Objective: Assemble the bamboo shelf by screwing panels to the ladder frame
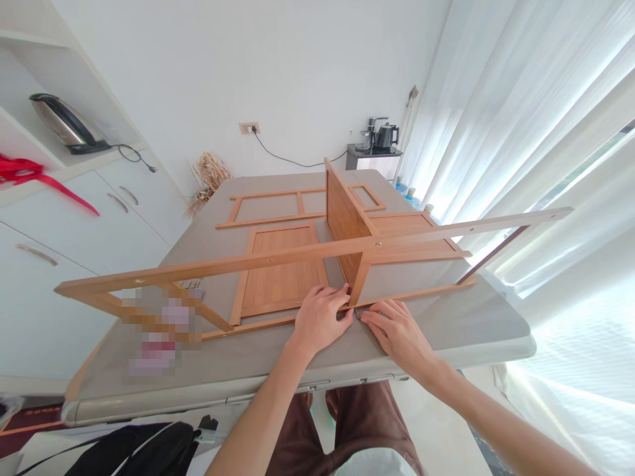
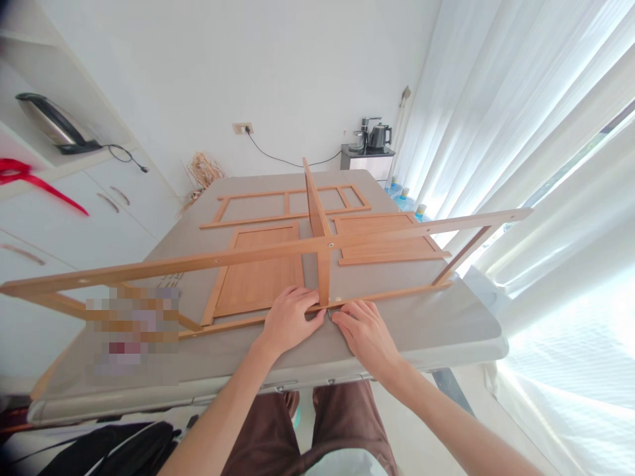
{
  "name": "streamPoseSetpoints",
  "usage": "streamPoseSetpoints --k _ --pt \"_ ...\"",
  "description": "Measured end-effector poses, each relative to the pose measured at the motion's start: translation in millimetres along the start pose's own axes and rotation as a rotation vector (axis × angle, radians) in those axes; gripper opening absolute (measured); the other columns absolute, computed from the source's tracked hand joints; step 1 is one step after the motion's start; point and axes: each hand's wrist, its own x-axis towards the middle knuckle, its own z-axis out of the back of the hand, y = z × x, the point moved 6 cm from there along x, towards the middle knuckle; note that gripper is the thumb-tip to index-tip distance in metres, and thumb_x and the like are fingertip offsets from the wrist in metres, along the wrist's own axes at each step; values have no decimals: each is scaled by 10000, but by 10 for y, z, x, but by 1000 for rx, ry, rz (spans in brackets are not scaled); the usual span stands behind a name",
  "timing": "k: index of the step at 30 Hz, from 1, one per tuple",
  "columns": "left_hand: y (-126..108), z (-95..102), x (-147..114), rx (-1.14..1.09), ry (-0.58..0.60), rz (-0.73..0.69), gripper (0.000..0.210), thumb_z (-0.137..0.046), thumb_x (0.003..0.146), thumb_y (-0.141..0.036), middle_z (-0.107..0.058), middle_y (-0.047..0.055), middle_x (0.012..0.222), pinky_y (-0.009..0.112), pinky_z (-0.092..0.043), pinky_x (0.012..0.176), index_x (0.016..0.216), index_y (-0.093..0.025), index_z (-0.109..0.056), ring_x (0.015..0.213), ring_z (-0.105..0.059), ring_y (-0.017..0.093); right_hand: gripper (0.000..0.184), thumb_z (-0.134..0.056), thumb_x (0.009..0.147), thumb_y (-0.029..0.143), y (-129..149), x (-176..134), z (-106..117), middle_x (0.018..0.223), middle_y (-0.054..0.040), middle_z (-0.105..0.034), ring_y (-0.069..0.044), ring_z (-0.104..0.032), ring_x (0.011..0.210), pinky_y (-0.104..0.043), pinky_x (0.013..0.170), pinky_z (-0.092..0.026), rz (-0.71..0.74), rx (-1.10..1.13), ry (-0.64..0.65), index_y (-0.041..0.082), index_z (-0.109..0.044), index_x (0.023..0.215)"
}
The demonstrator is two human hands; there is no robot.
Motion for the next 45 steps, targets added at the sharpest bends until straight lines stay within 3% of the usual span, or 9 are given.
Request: streamPoseSetpoints --k 20,39,45 --pt "13 -33 15 8 26 8 71 -619 857 -230 -719 15 1120 390 -447 933 921 -233 -651 937 -648 195 245 -444 943 73 105 26 41 894 -59 -611 -194 -539 865 -357 860 -400 105 -201 27 191 -655 986" --pt "22 -17 1 -25 9 9 95 -651 839 -232 -740 11 1063 373 -438 926 930 -228 -678 924 -653 185 223 -469 863 -6 352 88 5 859 -85 -591 -227 -511 836 -382 821 -416 329 -503 46 129 -640 907" --pt "42 -22 -13 -38 -14 15 80 -652 839 -237 -738 0 1088 377 -439 929 910 -232 -688 917 -651 185 216 -470 871 2 333 59 16 856 -86 -594 -226 -511 827 -387 829 -403 305 -492 23 129 -636 923"
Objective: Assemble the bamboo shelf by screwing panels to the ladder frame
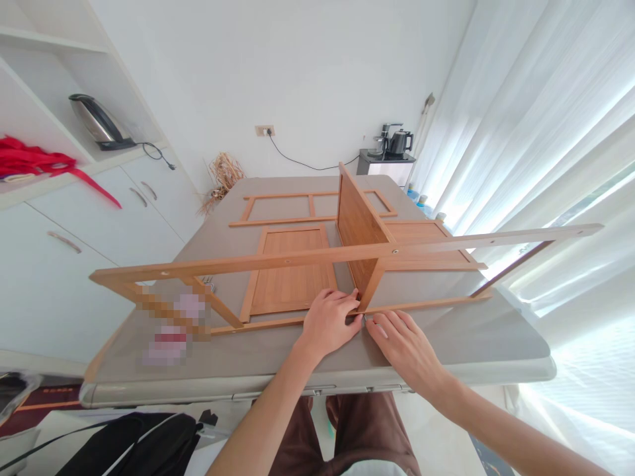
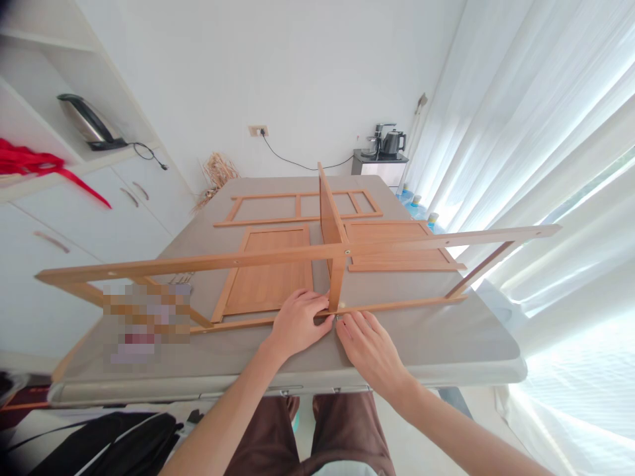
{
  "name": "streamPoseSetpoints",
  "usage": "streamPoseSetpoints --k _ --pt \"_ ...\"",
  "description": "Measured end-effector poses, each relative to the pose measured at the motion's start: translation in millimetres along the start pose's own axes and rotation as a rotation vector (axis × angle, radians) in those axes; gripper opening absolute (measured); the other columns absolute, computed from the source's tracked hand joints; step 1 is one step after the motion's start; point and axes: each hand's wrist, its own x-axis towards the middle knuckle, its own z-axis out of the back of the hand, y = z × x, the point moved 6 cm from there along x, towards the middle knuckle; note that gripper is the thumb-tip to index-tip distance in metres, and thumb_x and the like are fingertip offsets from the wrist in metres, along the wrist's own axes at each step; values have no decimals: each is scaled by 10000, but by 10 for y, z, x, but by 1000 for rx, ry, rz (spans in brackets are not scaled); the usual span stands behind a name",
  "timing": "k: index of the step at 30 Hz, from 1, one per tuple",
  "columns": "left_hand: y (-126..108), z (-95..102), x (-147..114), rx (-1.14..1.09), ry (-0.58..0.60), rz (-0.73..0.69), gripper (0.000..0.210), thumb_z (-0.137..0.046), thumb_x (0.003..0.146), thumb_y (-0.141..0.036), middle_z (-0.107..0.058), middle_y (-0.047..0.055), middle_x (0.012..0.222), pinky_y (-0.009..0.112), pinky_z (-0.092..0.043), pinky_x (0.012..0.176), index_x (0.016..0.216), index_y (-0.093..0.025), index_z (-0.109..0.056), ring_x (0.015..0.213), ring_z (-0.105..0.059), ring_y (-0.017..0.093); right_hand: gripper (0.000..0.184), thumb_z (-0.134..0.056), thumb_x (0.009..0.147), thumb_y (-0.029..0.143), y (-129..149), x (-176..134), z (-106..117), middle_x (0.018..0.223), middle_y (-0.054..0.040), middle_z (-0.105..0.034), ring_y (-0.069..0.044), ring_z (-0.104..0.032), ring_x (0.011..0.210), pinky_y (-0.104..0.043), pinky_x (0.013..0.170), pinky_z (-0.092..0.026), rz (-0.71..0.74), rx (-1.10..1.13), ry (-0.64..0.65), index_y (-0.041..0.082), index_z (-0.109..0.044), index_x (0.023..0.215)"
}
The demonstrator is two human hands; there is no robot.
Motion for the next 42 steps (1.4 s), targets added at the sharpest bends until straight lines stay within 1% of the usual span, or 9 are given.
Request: streamPoseSetpoints --k 6,11,17,22,26,30,36,40,42 --pt "-2 5 5 -8 -4 0 72 -653 837 -237 -738 6 1092 384 -444 927 899 -232 -690 924 -652 191 221 -470 884 17 -5 -34 -41 873 -89 -601 -234 -521 852 -393 832 -403 -24 9 33 137 -637 966" --pt "-13 17 0 -3 -2 -3 86 -648 836 -223 -736 3 1095 371 -451 907 909 -232 -692 912 -648 183 213 -475 882 15 2 -6 -46 863 -89 -606 -232 -522 833 -392 825 -412 -22 13 36 132 -645 934" --pt "-11 -1 -2 5 -3 -6 106 -647 835 -229 -737 -5 1088 375 -450 903 932 -240 -688 909 -650 184 189 -479 953 113 -137 -49 -95 810 -51 -611 -204 -561 870 -357 835 -422 -122 266 22 179 -656 960" --pt "-2 -7 -4 4 -13 -7 89 -652 832 -232 -734 10 1099 385 -438 927 917 -229 -682 924 -653 187 203 -482 966 128 -225 -103 -127 923 -61 -638 -187 -568 900 -343 840 -416 -228 410 -7 195 -674 974" --pt "-5 -9 -2 9 -16 -8 85 -655 829 -232 -738 13 1088 383 -440 925 910 -228 -679 910 -656 188 194 -486 977 155 -256 -146 -135 922 -53 -641 -169 -570 877 -327 831 -412 -265 497 -39 201 -674 981" --pt "-19 -4 3 23 -10 -8 79 -648 832 -232 -740 21 1064 387 -442 921 905 -231 -680 897 -655 193 203 -475 965 124 -238 -163 -128 945 -62 -644 -175 -576 896 -333 855 -406 -235 436 -33 188 -668 976" --pt "-39 11 14 28 9 -7 79 -636 841 -230 -742 21 1034 389 -443 921 909 -233 -676 911 -655 197 219 -461 948 83 -199 -125 -76 899 -57 -642 -182 -570 869 -349 879 -399 -184 317 -49 174 -656 989" --pt "-32 10 17 28 14 -4 80 -640 837 -233 -741 27 1040 389 -443 925 910 -232 -674 912 -654 197 248 -443 934 52 -161 -89 -50 905 -71 -630 -202 -557 893 -374 888 -396 -155 231 -15 172 -651 995" --pt "-28 9 18 29 18 -3 76 -641 837 -235 -740 27 1043 385 -442 926 907 -231 -672 908 -653 195 253 -445 907 20 -114 -44 -20 908 -84 -624 -220 -550 906 -392 892 -395 -104 162 10 155 -650 969"
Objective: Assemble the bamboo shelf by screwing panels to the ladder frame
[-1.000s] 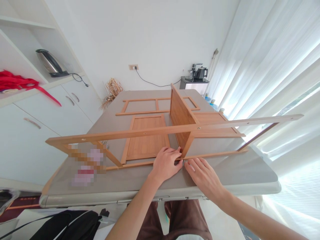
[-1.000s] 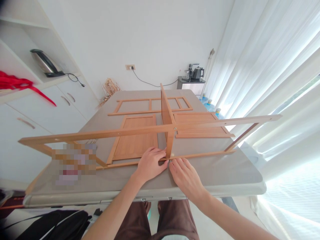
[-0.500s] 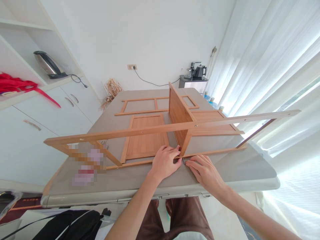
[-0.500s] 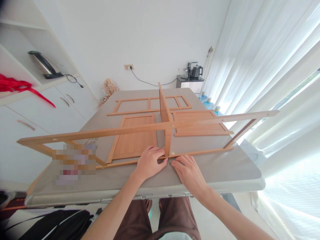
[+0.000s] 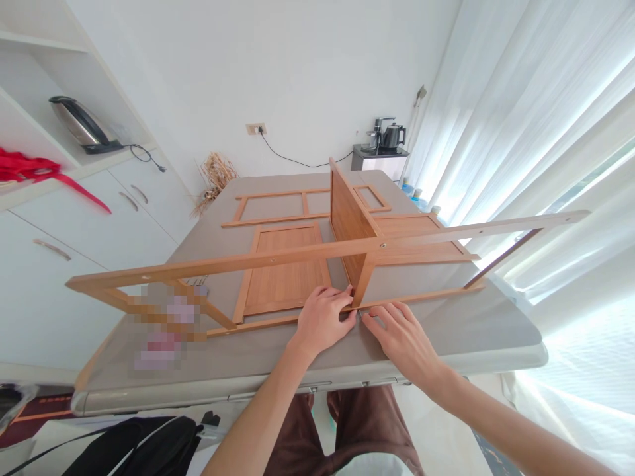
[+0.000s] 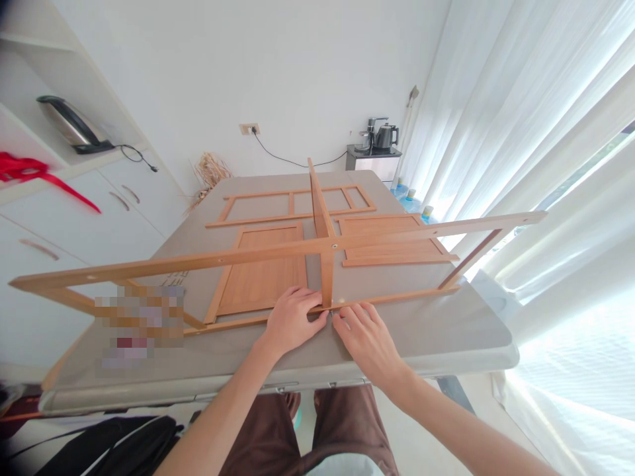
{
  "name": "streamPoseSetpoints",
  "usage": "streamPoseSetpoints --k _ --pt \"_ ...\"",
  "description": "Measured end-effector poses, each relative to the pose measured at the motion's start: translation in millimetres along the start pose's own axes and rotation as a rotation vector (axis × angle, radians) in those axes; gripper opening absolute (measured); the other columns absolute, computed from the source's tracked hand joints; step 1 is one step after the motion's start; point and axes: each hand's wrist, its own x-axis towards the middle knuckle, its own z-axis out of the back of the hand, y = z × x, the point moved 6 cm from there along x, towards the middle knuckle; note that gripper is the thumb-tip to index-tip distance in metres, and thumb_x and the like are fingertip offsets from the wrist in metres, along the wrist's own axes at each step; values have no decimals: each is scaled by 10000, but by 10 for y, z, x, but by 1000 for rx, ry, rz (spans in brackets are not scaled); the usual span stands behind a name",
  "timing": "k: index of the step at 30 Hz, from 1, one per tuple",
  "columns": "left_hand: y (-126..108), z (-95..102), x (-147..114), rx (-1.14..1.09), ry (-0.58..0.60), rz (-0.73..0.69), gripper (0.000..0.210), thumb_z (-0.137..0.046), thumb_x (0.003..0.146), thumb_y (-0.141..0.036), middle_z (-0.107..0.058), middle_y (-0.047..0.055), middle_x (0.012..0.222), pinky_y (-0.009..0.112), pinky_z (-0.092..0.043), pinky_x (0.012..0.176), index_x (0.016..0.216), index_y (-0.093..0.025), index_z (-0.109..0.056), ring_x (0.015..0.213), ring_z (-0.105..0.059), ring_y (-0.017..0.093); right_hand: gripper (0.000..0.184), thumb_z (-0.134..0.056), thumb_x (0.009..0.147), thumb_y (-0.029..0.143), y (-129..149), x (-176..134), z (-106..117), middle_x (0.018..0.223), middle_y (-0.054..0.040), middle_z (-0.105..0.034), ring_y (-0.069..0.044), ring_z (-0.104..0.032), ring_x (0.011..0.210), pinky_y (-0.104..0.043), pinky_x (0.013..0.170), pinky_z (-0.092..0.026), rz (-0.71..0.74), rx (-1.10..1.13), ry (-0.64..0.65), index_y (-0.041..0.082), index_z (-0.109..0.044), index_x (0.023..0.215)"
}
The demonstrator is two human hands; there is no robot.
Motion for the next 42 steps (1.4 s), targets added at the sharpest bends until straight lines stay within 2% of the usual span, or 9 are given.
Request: streamPoseSetpoints --k 4,7,12,19,23,31,42 --pt "6 2 1 -3 6 2 77 -638 844 -239 -741 21 1048 378 -442 915 913 -226 -669 908 -650 191 235 -460 862 -14 110 86 38 861 -95 -610 -234 -532 853 -408 866 -402 108 -128 24 123 -646 907" --pt "11 -2 0 -11 5 1 88 -640 841 -233 -740 19 1060 376 -439 918 922 -223 -674 917 -650 191 246 -456 856 -22 114 95 16 847 -91 -609 -232 -529 836 -402 854 -406 125 -140 33 124 -648 902" --pt "24 -11 -4 -19 -2 1 83 -650 833 -235 -742 17 1071 380 -443 924 909 -227 -683 926 -655 195 196 -478 929 71 -14 17 -49 763 -46 -596 -193 -538 783 -349 815 -419 10 67 26 159 -651 907" --pt "29 -13 -10 -36 -20 7 89 -646 837 -238 -736 14 1104 389 -441 950 916 -231 -686 941 -660 195 209 -475 984 187 -142 -61 -79 908 -59 -643 -171 -581 869 -308 791 -431 -186 276 -48 198 -682 962" --pt "26 -10 -19 -39 -36 6 109 -650 829 -228 -731 16 1119 393 -444 949 930 -235 -692 937 -660 200 216 -461 988 181 -166 -92 -81 944 -61 -650 -173 -585 901 -319 825 -433 -189 305 -31 202 -675 970" --pt "38 -13 -31 -25 -34 5 119 -661 818 -235 -739 15 1094 383 -447 941 932 -232 -696 928 -660 202 216 -472 942 79 -94 -63 -33 919 -58 -665 -181 -599 907 -346 896 -407 -82 156 -27 182 -655 992" --pt "35 -7 -40 -24 -38 -1 106 -662 819 -243 -733 20 1109 380 -453 929 916 -239 -703 917 -661 200 258 -453 906 32 24 -14 8 914 -79 -641 -213 -565 872 -384 888 -395 13 -30 23 173 -649 997"
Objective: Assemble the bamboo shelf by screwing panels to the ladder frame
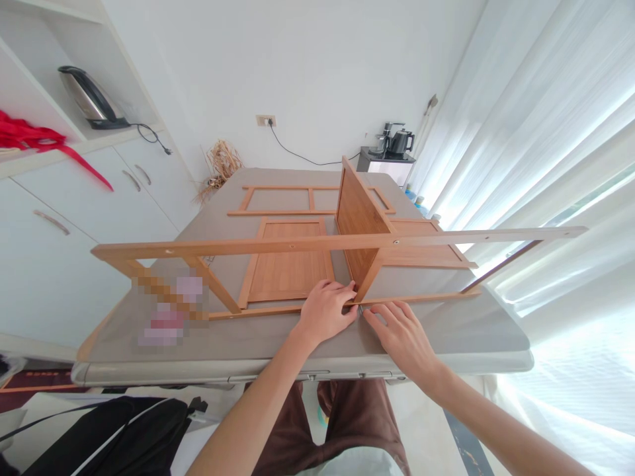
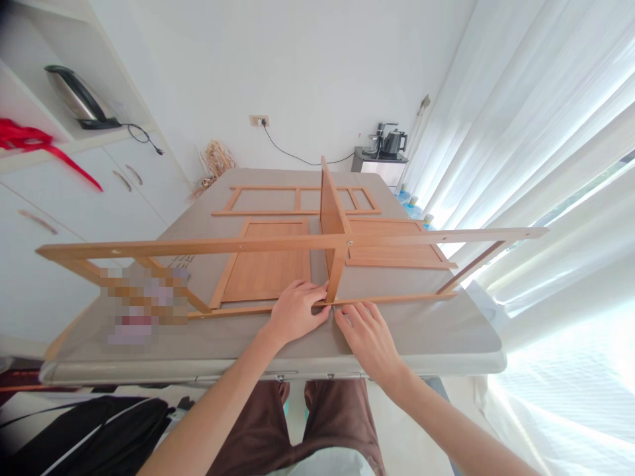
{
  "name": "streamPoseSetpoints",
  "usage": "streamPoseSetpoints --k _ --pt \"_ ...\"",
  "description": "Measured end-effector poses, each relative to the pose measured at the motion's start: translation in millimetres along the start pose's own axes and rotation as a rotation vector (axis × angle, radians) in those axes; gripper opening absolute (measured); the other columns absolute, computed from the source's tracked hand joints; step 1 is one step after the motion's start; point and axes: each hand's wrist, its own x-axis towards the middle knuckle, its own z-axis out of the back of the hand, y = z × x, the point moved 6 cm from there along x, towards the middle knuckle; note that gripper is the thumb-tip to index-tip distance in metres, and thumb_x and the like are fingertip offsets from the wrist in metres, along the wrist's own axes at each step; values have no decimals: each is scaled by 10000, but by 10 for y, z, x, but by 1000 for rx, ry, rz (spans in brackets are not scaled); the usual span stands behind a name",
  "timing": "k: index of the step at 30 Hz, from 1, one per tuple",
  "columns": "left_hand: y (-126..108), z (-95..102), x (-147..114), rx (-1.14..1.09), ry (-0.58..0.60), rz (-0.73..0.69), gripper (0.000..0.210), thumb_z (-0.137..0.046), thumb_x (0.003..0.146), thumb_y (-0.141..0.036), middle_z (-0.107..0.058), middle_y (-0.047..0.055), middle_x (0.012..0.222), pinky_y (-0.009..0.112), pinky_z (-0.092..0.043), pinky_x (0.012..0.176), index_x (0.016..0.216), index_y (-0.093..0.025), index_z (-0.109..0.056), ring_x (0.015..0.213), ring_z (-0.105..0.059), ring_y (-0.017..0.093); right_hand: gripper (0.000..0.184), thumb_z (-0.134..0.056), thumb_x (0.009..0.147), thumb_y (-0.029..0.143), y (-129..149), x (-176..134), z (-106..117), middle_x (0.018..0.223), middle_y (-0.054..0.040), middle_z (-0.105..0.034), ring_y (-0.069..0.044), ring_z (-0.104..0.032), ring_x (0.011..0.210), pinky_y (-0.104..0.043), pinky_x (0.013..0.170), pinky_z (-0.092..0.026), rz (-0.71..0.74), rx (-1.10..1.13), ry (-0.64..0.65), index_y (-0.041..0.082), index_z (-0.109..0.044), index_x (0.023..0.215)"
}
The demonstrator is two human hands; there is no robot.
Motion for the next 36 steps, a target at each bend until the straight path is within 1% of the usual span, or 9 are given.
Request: streamPoseSetpoints --k 4,9,13,17,25,29,36 --pt "-1 -4 -3 13 5 0 110 -660 820 -245 -742 21 1065 380 -450 926 919 -229 -704 910 -657 205 230 -460 918 50 13 26 9 914 -84 -637 -225 -558 893 -389 885 -394 33 -20 9 161 -646 995" --pt "6 -6 -6 13 8 2 130 -652 830 -255 -742 21 1059 378 -450 925 946 -229 -704 905 -655 201 246 -437 926 45 47 31 -2 911 -88 -640 -222 -556 879 -391 876 -392 56 -47 17 153 -641 1012" --pt "16 -9 -6 5 13 2 122 -656 828 -252 -736 21 1089 377 -450 935 936 -225 -704 915 -657 199 250 -438 921 38 64 18 10 896 -83 -641 -216 -553 850 -389 871 -386 48 -86 -4 156 -639 1010" --pt "18 -12 -1 -4 11 1 110 -657 824 -244 -729 12 1127 381 -442 964 921 -219 -702 930 -660 196 245 -442 920 43 77 14 23 908 -92 -644 -222 -551 863 -388 865 -386 61 -107 -17 144 -641 1019" --pt "0 -8 12 -7 7 -4 80 -655 822 -235 -726 15 1141 383 -451 956 888 -219 -697 926 -669 195 223 -472 906 47 83 22 -5 901 -87 -634 -226 -544 850 -384 833 -379 77 -130 15 122 -645 1027" --pt "6 -11 13 -16 6 -4 80 -659 820 -232 -730 8 1127 382 -445 970 890 -220 -696 929 -670 194 200 -491 899 45 80 34 -9 893 -87 -628 -225 -538 832 -373 792 -373 69 -113 18 115 -646 1006" --pt "18 -14 8 -22 -6 -1 79 -664 817 -228 -729 9 1135 386 -447 956 888 -217 -696 928 -668 200 219 -468 907 32 35 18 -41 926 -94 -630 -228 -536 856 -371 793 -371 35 -32 -7 117 -640 1013"
